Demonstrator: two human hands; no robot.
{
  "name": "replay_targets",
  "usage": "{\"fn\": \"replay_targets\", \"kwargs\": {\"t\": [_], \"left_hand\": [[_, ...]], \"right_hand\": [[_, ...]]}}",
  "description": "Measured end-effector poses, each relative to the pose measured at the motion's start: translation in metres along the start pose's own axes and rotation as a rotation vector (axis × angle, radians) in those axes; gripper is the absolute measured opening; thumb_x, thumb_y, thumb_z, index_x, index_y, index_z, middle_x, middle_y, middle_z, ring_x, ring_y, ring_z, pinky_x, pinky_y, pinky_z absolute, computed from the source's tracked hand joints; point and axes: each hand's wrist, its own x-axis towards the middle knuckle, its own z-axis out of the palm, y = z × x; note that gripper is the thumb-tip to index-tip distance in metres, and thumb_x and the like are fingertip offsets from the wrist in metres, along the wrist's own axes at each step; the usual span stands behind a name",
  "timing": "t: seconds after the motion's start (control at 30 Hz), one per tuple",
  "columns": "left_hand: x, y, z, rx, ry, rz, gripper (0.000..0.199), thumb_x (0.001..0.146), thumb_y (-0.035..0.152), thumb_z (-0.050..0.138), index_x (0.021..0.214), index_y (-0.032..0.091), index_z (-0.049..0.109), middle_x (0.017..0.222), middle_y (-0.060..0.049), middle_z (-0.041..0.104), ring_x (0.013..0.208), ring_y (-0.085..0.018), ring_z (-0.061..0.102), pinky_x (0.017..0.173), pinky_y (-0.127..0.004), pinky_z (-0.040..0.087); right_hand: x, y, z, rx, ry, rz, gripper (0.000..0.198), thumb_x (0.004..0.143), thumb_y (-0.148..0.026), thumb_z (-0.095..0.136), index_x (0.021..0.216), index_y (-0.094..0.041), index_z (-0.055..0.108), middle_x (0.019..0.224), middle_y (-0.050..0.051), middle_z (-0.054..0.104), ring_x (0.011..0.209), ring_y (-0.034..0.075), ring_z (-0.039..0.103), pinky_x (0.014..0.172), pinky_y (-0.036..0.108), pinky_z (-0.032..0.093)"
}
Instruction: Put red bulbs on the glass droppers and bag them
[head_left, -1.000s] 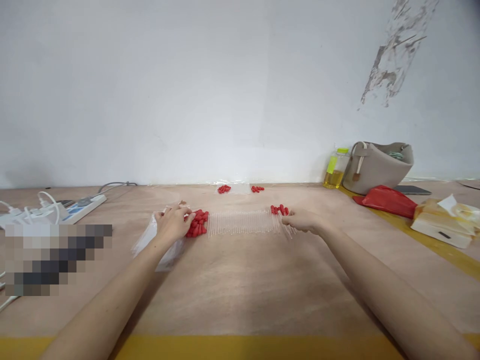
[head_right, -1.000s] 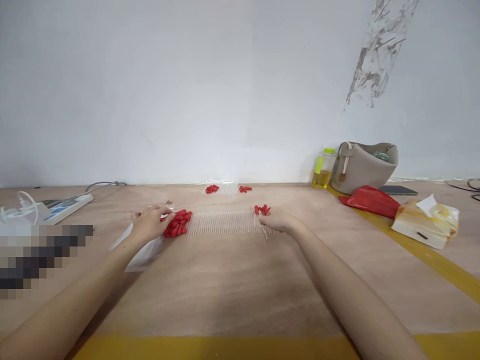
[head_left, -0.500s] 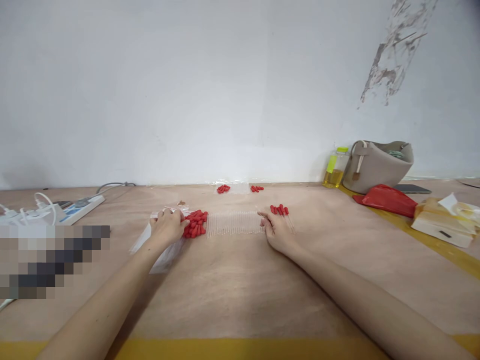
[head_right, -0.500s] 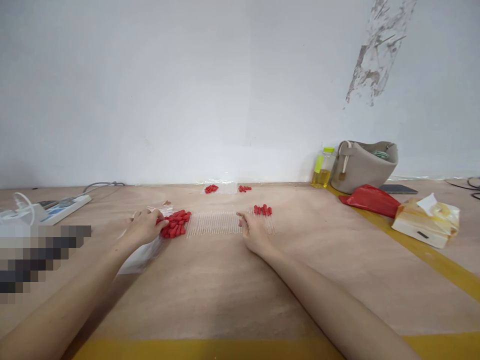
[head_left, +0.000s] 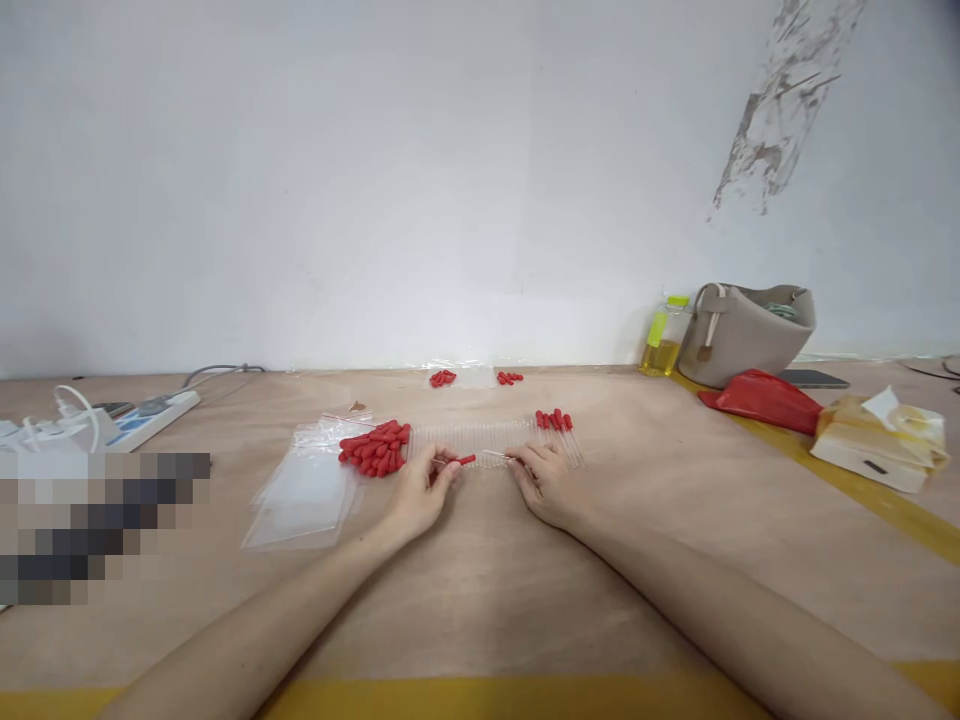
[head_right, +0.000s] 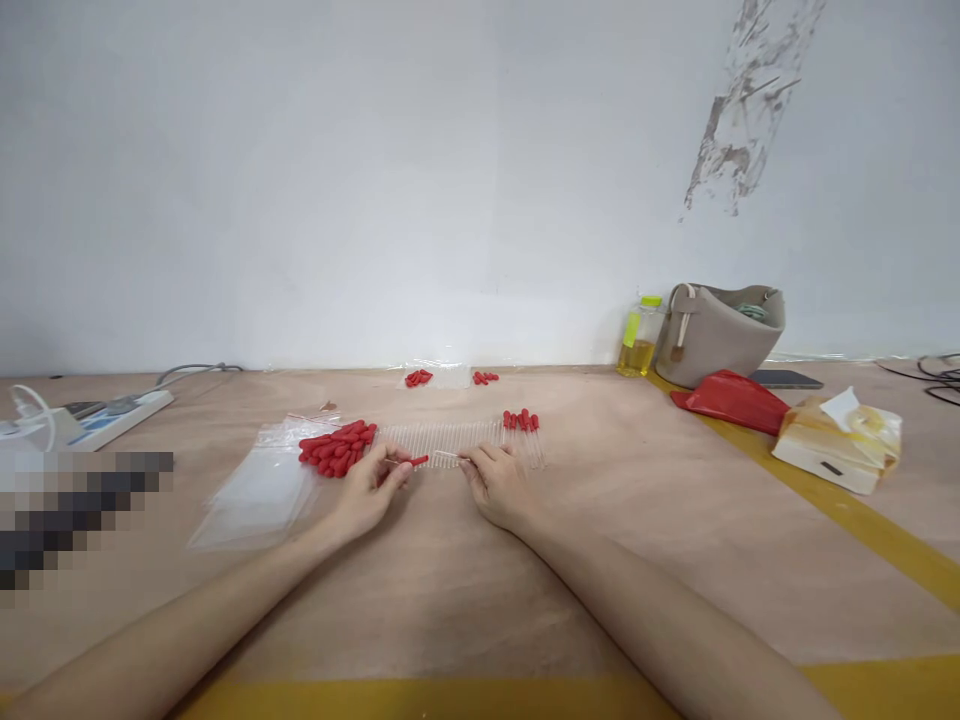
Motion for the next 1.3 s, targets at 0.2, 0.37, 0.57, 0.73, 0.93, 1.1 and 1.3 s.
{"fn": "replay_targets", "kwargs": {"t": [0.2, 0.37, 0.57, 0.73, 0.93, 1.1, 1.3], "left_hand": [[-0.004, -0.011, 0.013, -0.228, -0.098, -0.091, 0.025, 0.080, 0.033, 0.048, 0.093, 0.013, 0.056, 0.077, -0.004, 0.062, 0.067, -0.016, 0.062, 0.068, -0.029, 0.048], [-0.003, -0.006, 0.011, -0.252, -0.123, -0.102, 0.027, 0.080, 0.035, 0.049, 0.092, 0.012, 0.056, 0.074, -0.004, 0.064, 0.068, -0.016, 0.063, 0.067, -0.030, 0.049], [-0.006, -0.002, 0.011, -0.185, -0.179, -0.036, 0.030, 0.077, 0.036, 0.055, 0.094, 0.012, 0.060, 0.067, -0.002, 0.061, 0.059, -0.013, 0.058, 0.057, -0.024, 0.046], [-0.008, 0.002, 0.008, -0.116, -0.219, 0.011, 0.027, 0.082, 0.034, 0.048, 0.090, 0.013, 0.062, 0.057, 0.002, 0.052, 0.049, -0.009, 0.048, 0.048, -0.019, 0.038], [-0.010, 0.010, 0.004, 0.011, -0.264, 0.073, 0.025, 0.083, 0.031, 0.045, 0.081, 0.014, 0.063, 0.060, 0.001, 0.053, 0.052, -0.010, 0.046, 0.050, -0.019, 0.035], [-0.010, 0.013, 0.003, 0.039, -0.348, 0.139, 0.022, 0.083, 0.028, 0.045, 0.083, 0.016, 0.064, 0.076, -0.001, 0.063, 0.065, -0.012, 0.052, 0.058, -0.020, 0.038], [-0.009, 0.012, 0.003, 0.075, -0.375, 0.134, 0.024, 0.083, 0.030, 0.045, 0.082, 0.017, 0.065, 0.074, -0.001, 0.063, 0.064, -0.013, 0.052, 0.058, -0.022, 0.038]], "right_hand": [[-0.001, -0.002, -0.004, -0.020, -0.038, -0.020, 0.022, 0.088, -0.023, 0.036, 0.092, -0.018, 0.057, 0.083, 0.004, 0.063, 0.070, 0.012, 0.055, 0.069, 0.029, 0.028], [0.000, -0.004, -0.005, -0.018, -0.073, -0.047, 0.022, 0.087, -0.023, 0.037, 0.093, -0.018, 0.058, 0.081, 0.003, 0.064, 0.070, 0.012, 0.055, 0.069, 0.028, 0.026], [-0.001, -0.003, -0.005, 0.023, -0.117, -0.075, 0.023, 0.088, -0.024, 0.038, 0.096, -0.019, 0.058, 0.079, 0.002, 0.064, 0.067, 0.011, 0.054, 0.070, 0.028, 0.026], [-0.002, 0.002, -0.003, 0.038, -0.152, -0.104, 0.025, 0.088, -0.025, 0.038, 0.099, -0.021, 0.060, 0.080, 0.002, 0.064, 0.068, 0.011, 0.053, 0.071, 0.029, 0.027], [-0.002, 0.008, -0.007, -0.015, -0.197, -0.189, 0.026, 0.087, -0.022, 0.040, 0.103, -0.024, 0.061, 0.078, 0.003, 0.064, 0.067, 0.011, 0.052, 0.072, 0.030, 0.025], [0.000, 0.008, -0.012, -0.079, -0.225, -0.279, 0.026, 0.087, -0.018, 0.041, 0.103, -0.025, 0.061, 0.077, 0.002, 0.063, 0.067, 0.011, 0.052, 0.072, 0.031, 0.023], [0.000, 0.005, -0.015, -0.145, -0.225, -0.286, 0.025, 0.084, -0.016, 0.041, 0.096, -0.022, 0.062, 0.076, 0.003, 0.062, 0.069, 0.012, 0.052, 0.072, 0.031, 0.022]]}}
